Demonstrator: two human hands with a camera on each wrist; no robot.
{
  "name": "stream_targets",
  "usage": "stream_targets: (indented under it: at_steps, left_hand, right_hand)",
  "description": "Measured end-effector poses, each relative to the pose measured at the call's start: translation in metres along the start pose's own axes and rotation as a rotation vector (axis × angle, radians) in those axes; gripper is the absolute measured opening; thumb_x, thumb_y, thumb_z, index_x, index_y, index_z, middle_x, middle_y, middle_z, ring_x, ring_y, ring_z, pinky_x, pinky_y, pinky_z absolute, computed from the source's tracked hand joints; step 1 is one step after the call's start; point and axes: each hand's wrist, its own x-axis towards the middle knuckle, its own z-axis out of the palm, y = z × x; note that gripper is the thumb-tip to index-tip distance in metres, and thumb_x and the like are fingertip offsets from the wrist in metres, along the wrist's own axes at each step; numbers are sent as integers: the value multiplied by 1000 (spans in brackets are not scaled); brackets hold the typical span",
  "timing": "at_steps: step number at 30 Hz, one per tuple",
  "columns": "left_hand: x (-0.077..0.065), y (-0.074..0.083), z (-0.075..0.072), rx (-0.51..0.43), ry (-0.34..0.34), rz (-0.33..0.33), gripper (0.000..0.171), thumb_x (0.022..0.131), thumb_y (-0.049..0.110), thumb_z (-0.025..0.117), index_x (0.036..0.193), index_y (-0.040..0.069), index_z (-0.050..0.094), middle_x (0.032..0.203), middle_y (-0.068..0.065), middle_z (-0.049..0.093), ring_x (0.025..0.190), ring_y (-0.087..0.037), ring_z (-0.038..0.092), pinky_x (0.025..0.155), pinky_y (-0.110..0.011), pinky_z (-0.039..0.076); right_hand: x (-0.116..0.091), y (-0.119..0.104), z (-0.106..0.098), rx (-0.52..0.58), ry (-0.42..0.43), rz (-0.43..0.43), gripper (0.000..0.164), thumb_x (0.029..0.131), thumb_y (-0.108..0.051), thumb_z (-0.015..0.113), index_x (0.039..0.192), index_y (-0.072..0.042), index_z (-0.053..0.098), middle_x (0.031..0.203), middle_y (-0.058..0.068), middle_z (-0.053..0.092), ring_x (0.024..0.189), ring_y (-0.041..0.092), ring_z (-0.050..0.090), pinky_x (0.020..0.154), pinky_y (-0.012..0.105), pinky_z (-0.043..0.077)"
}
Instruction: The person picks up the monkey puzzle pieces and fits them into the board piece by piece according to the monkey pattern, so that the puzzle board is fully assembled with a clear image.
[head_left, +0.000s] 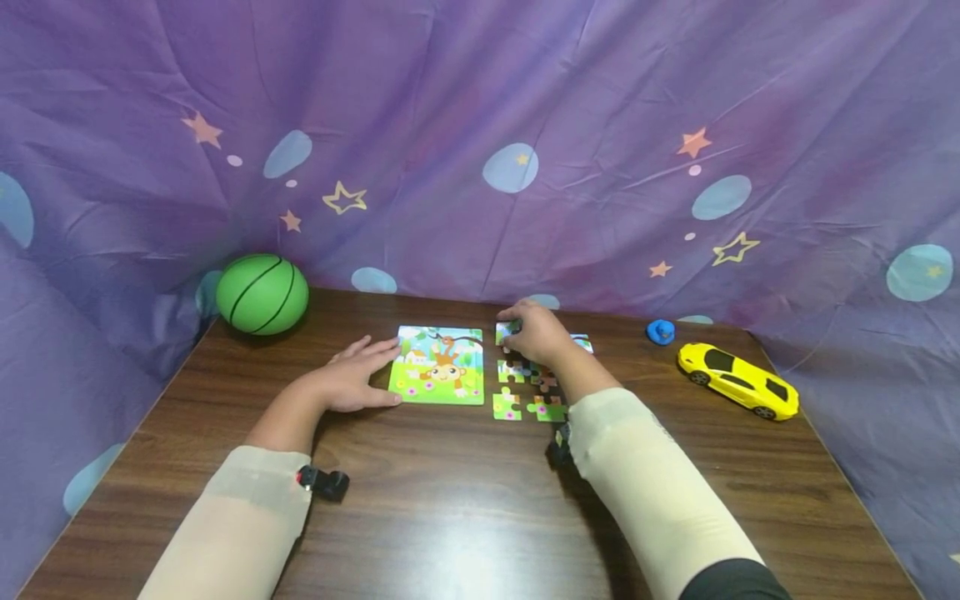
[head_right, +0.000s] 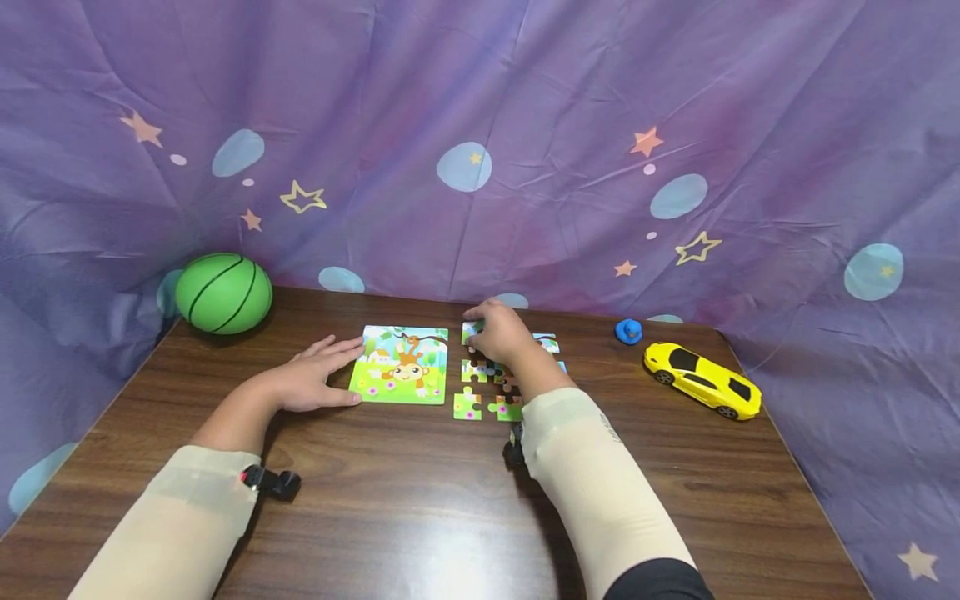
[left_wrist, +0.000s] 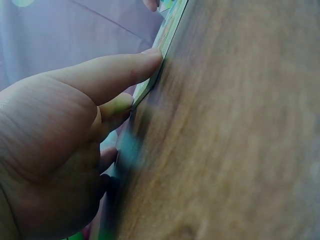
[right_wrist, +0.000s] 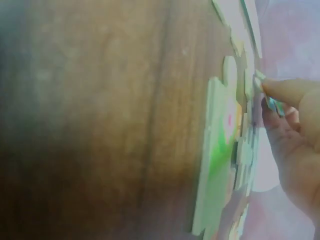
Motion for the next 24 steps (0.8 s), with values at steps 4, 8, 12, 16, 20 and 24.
stream_targets:
  at_steps: [4,8,12,16,20,24]
  left_hand:
    - [0,0,0,-3,-1,3,93,97,57,67,171,18,27,182,-6,16,167,-51,3,129,-79,6]
    - [1,0,0,-8,0,-2,92,97,56,68,171,17,28,182,-6,17,166,-51,3,128,-80,6]
    - [0,2,-1,-6,5,0,93,97,56,67,171,17,28,182,-7,17,166,-52,4,128,-81,6]
    - [0,2,-1,-10,1,2,93,97,58,67,171,18,28,182,-6,17,166,-52,3,128,-81,6]
    - [0,1,-1,-12,-7,-10,93,97,58,67,171,19,27,182,-4,15,167,-50,1,129,-79,6]
    - [0,1,-1,-16,-14,-16,93,97,58,67,172,20,26,183,-3,15,167,-49,0,129,-79,5]
  right_hand:
    - [-2,0,-1,87,4,46,44,93,-17,81,136,-13,73,132,12,69,124,33,64,115,52,52]
    - [-4,-9,-1,216,4,76,40,94,-18,80,133,-14,75,118,10,73,111,28,67,103,47,57]
    - [-4,-26,3,325,5,75,36,94,-20,81,129,-18,77,116,6,74,111,24,67,101,43,59]
    - [-3,-47,13,397,8,26,31,93,-18,82,124,-18,79,115,6,75,106,21,68,94,37,60]
    - [-1,-65,25,456,8,4,24,93,-14,81,117,-17,82,105,7,76,90,18,71,78,31,63]
    - [4,-79,36,463,15,15,21,94,-13,80,115,-17,82,107,6,78,89,17,72,78,30,63]
